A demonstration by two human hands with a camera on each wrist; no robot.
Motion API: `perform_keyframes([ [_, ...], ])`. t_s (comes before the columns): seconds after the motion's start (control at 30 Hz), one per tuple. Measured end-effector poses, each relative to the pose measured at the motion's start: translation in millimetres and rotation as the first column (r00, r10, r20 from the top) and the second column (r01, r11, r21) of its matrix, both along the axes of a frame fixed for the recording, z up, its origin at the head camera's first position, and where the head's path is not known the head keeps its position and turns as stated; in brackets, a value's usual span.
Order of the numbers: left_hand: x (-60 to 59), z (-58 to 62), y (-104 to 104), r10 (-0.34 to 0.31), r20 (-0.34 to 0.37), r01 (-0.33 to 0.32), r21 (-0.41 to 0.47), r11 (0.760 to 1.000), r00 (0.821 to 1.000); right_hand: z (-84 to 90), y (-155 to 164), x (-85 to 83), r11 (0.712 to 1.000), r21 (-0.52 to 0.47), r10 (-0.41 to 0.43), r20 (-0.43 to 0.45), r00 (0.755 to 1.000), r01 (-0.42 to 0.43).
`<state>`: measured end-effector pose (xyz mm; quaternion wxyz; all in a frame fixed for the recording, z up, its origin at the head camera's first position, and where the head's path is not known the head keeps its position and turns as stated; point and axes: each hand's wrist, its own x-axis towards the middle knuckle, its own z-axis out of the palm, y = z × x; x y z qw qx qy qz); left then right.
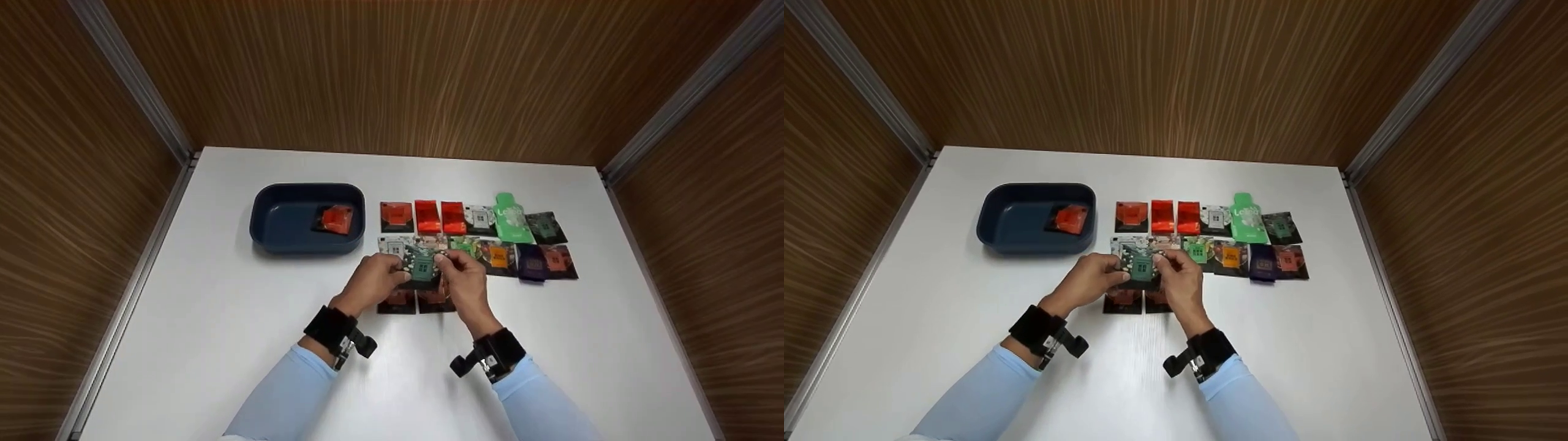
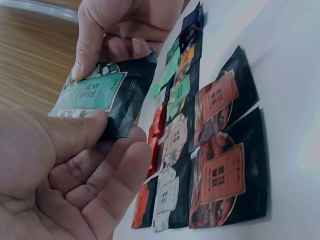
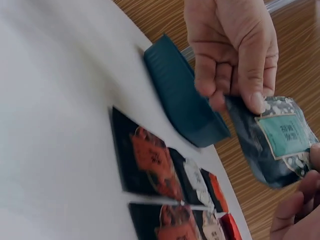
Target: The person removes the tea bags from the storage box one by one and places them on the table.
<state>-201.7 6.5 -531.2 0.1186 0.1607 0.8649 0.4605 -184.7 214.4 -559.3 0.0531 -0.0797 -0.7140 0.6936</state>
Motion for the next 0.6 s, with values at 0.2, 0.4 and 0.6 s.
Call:
perform_keyframes([
  [0.2,14.4,-14.5,8,0.069,0.042,-0.072,0.073,0.995,0.997,-13.3,13,14.6,0.991,0.099,0.081,0.14,0.987,-0.096],
  [0.4,29.5,-31.6,28,0.042,-0.053,-0.042,0.013,0.999,0.998,-24.3,32,25.2,0.987,0.135,0.057,0.208,0.976,-0.086],
  [0.6,43.3,-37.1,51,-0.148,-0.236,0.081,-0.274,0.958,0.96,-21.5,73,28.3,0.979,0.168,0.066,0.261,0.963,-0.113],
])
